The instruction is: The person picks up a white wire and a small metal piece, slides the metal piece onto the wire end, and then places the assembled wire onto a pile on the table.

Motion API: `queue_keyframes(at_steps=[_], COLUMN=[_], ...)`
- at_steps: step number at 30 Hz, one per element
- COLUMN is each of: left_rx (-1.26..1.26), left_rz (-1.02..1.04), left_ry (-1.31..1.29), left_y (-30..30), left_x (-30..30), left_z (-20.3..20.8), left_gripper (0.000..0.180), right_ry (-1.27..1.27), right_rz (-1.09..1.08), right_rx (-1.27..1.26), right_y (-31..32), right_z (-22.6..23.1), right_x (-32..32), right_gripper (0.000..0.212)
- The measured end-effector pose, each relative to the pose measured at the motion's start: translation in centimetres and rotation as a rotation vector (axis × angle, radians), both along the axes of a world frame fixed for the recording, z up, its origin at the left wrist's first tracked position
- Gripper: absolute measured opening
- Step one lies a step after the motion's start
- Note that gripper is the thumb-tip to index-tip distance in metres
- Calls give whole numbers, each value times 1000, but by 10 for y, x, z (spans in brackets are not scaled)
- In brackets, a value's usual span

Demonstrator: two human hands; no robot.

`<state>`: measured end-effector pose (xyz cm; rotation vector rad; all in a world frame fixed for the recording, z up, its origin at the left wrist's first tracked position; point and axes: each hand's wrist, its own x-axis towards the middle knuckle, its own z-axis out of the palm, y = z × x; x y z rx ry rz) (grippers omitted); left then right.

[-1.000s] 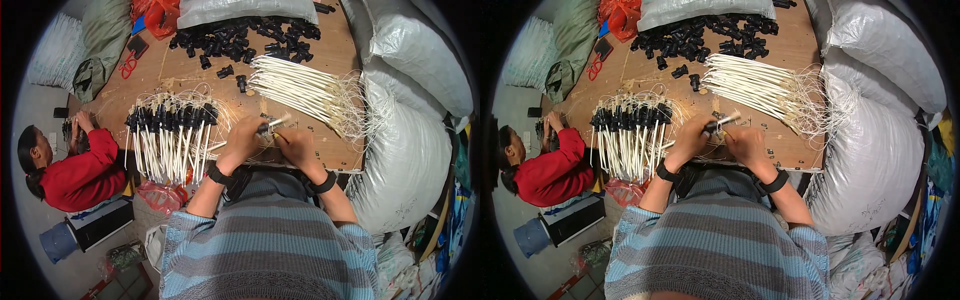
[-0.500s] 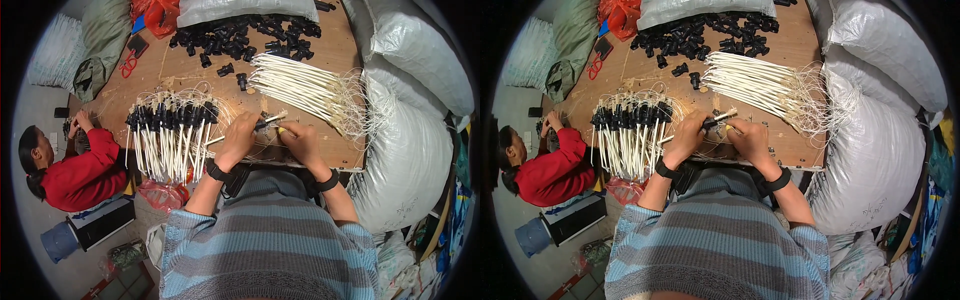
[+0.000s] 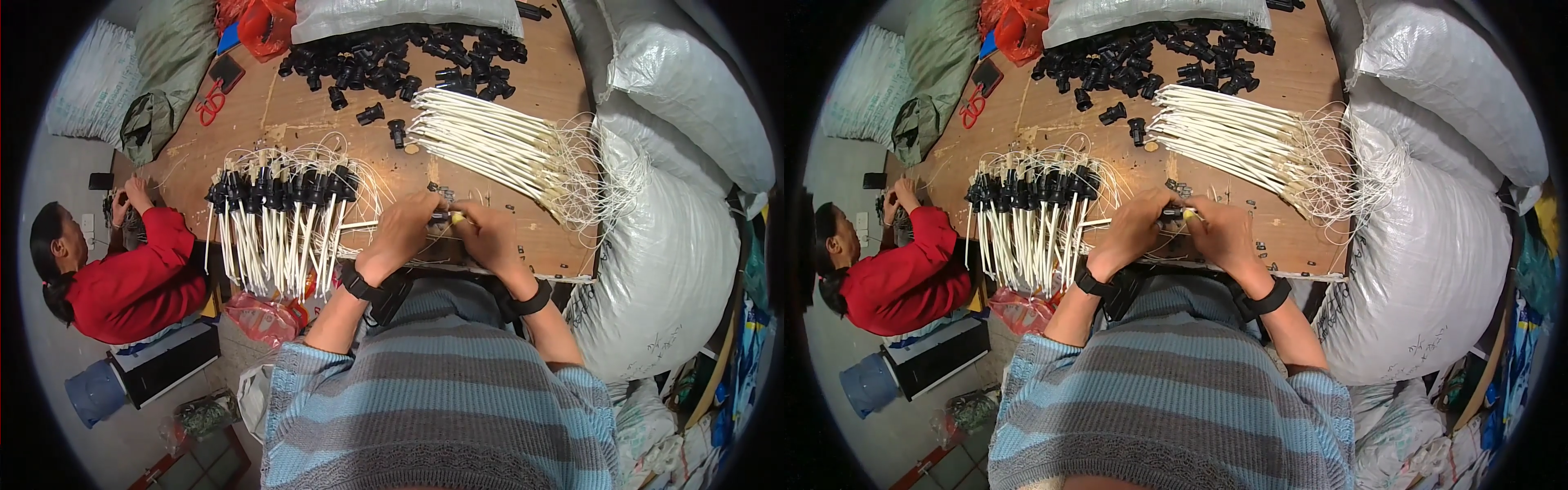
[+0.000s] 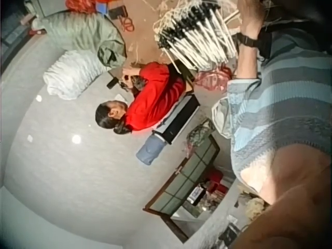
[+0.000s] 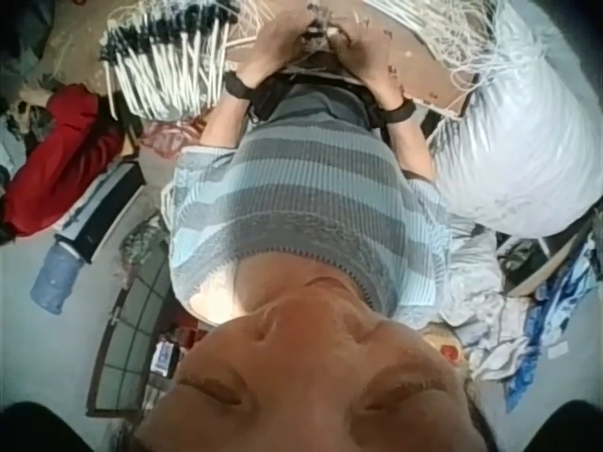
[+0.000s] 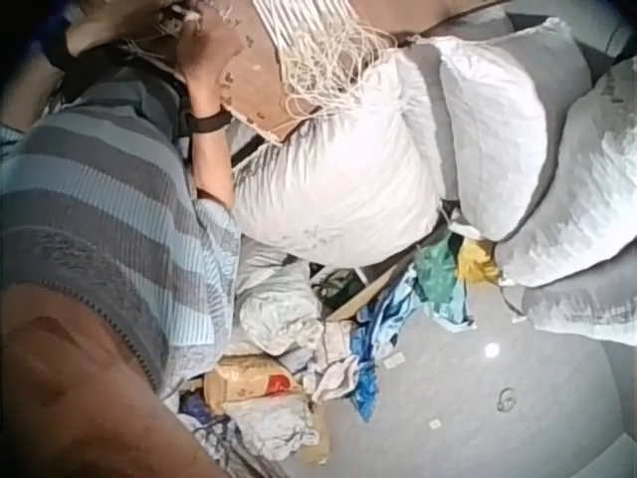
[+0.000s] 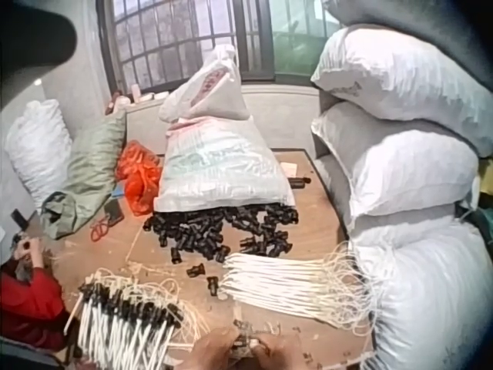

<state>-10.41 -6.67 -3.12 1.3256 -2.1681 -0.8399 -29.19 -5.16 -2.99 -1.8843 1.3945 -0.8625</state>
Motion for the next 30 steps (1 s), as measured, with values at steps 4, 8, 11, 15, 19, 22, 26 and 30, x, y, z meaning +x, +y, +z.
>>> queue_keyframes(at_steps=[4,8,11,15,19,22,26,30], left_rx=[241,90,-87,-177,-226,-57,-267,-152], left_rz=[-42,60,91,15,230,273,123,90], left_ry=[16,305,307,371,161,-159,19,12], left_y=[1,-2,-1,4,1,11,0,-10], left_x=[-5,3,7,5,22,60,36,16], left_z=[16,9,8,7,-7,-11,-6,-19], left_gripper=[42,35,28,26,26,34,39,39], right_ry=[1,124,78,-132,21,-55,-39,-37], right_rz=[182,114,90,125,69,-1,-19,-25], right_rx=[-8,-45,-1,-13,87,97,195,135], right_y=[4,5,4,6,8,7,4,5], right_z=[2,0,7,-2,-11,-15,-18,-17], right_x=[1,5,7,7,3,-8,-9,-7], right_gripper=[26,22,18,6,14,12,10,10])
